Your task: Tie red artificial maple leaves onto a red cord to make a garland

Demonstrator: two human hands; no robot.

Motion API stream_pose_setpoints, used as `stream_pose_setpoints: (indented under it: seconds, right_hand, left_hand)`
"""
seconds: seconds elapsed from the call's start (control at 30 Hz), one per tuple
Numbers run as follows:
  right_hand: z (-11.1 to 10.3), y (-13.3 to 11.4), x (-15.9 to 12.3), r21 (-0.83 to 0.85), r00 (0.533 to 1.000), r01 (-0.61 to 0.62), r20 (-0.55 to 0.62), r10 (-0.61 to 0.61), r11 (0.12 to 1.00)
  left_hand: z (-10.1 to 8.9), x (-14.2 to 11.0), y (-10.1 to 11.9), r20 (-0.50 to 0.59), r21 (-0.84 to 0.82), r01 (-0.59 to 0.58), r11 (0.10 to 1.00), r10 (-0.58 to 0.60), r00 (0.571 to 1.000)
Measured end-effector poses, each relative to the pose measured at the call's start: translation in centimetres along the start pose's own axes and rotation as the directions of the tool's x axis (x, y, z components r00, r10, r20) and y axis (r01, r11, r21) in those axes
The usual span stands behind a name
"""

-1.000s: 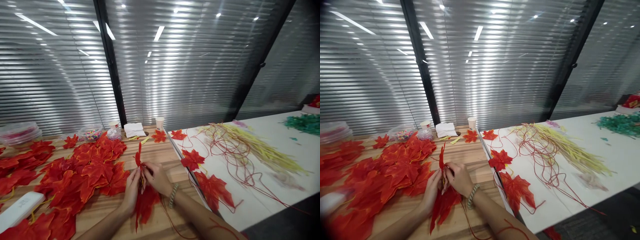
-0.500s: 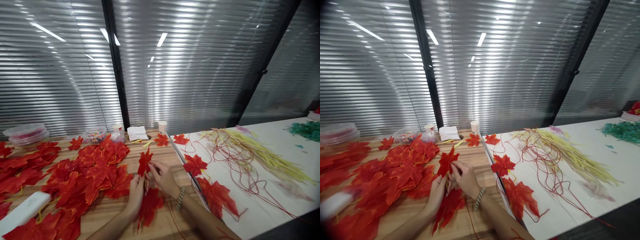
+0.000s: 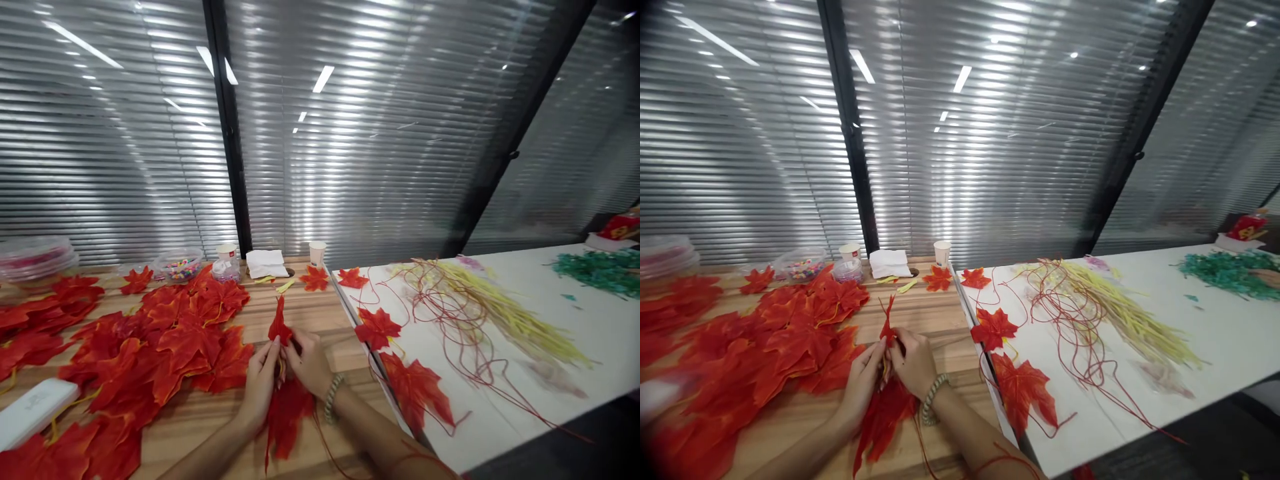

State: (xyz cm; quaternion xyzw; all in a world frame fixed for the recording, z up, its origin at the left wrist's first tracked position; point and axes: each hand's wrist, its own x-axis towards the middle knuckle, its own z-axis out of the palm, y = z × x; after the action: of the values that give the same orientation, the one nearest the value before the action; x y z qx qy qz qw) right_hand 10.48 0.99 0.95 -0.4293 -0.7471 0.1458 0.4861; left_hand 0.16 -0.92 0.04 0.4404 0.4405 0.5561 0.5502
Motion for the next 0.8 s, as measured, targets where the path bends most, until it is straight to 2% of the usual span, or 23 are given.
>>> stream_pose_setpoints:
  seconds: [0.17,0.37,0.53,0.6,0.7,0.8]
  right_hand:
    - [-1.0,-0.3,0.4,-0.001,0.998,0.051,0.033,-0.051,0.999]
    - [-3.0,-1.4,0.7,0.026,0.991,0.133,0.018,-0.133,0.991]
    - [-3.3,-1.9,0.6,-0.025,0.98,0.201,-0.011,-0.201,0.979]
    - [-3.2,-1.7,0.6,-0.036,0.981,0.194,-0.012,-0.194,0.98]
    - [-3.0,-0.8,0.7,-0.034,0.993,0.117,-0.026,-0.118,0.993]
    - [-2.7,0.2,0.7,-0.018,0.999,0.033,-0.031,-0.033,0.999]
  left_hand:
    - [0.4,-0.2,0.4,-0.047,-0.026,-0.012,1.0,0.01,0.999]
    - [0.6,-0.7,0.4,0.023,-0.017,0.014,1.0,-0.014,1.0]
    - [0.7,-1.0,0.1,0.019,-0.029,0.015,0.999,-0.014,1.0]
    - [0.7,-1.1,0.2,0.048,0.007,-0.006,1.0,0.006,0.999]
    - [0.7,-1.2,0.7,0.112,0.067,-0.049,0.997,0.041,0.993]
    - [0.6,-1.2,1.1,0.19,0.097,-0.029,0.995,0.01,0.982]
